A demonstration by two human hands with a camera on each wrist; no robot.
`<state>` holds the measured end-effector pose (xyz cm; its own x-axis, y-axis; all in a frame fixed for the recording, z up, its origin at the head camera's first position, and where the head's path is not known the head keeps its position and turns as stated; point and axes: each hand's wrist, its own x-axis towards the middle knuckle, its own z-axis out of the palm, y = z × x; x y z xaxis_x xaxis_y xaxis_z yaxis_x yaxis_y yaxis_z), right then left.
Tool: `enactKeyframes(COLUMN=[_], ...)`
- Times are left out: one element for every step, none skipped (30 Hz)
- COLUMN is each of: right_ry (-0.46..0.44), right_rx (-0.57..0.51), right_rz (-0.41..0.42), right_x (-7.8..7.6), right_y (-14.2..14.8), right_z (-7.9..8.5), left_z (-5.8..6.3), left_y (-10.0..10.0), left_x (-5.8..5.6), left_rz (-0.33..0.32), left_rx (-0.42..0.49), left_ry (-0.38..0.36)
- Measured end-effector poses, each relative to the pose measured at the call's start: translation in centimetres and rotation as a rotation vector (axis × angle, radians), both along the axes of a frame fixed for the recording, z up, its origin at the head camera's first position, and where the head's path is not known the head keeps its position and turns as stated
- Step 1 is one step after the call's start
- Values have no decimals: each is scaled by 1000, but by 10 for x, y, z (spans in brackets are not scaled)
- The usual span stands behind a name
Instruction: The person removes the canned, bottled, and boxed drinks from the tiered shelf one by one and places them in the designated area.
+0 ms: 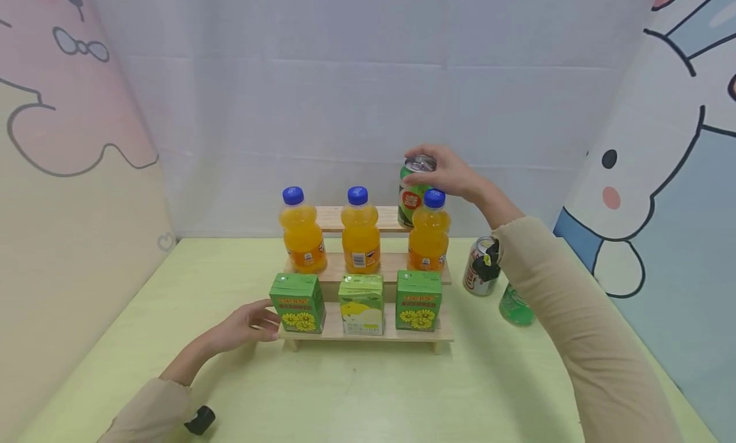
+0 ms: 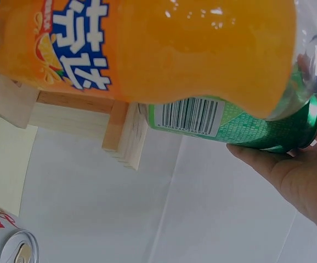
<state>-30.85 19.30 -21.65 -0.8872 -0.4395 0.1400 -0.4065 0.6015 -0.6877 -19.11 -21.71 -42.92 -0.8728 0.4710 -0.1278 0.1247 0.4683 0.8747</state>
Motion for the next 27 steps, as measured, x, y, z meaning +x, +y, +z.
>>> enactKeyframes(right_ry=[3,7,12,14,17,18,17,17,17,18,22,23,28,36,40,45,48,51,54,56,63,74,82,96,107,119,129], right_rx=[-3,-4,-6,-7,-8,-9,-11,-15,-19,-23,-24,-28,-30,-32,-34,-36,-37,-43,-47,-56,-64,-70,-78,-84,-93,-103,-117], right_rz=[3,4,8,7,7,8,8,8,6,2,0,-3,-10,-14,-24,-33,-43,-55,-70,-85,-101,-115,-131,-145,-158,-169,-177], right_x=[0,-1,-1,-1,-2,-2,-2,-2,-3,-3,-3,-3,-4,-4,-4,-3,-2,-1,0,1,2,4,5,6,7,8,9], right_y=[0,0,0,0,0,0,0,1,2,2,3,4,5,6,7,8,9,11,12,13,14,16,17,18,19,20,21], right_z=[0,0,0,0,0,-1,-1,-1,-1,-1,-1,0,0,1,1,2,2,3,3,3,3,4,4,4,5,5,6], left_z=[0,0,0,0,0,0,0,-1,-1,-1,-2,-2,-3,-3,-3,-3,-3,-3,-2,-2,-2,-2,-2,-3,-3,-4,-4], left_y=[0,-1,-1,-1,-1,-1,-1,0,0,0,0,0,1,1,2,3,3,4,5,6,6,7,7,7,7,7,7], left_x=[0,0,0,0,0,0,0,0,0,0,0,-1,-1,-1,-1,-1,-2,-2,-2,-2,-2,-2,-2,-2,-2,-3,-3], left_rz=[1,2,2,0,-1,-2,-3,-3,-4,-4,-4,-4,-4,-4,-5,-7,-9,-9,-9,-11,-12,-13,-14,-14,-16,-16,-16], left_rx=[-1,0,2,3,6,10,12,14,14,14,16,19,19,20,21,23,26,26,26,27,27,26,25,23,23,22,21], left_ry=[0,-1,0,-1,-2,-3,-5,-7,-9,-11,-11,-10,-9,-7,-4,-3,-2,-6,-8,-10,-13,-14,-15,-16,-15,-15,-14])
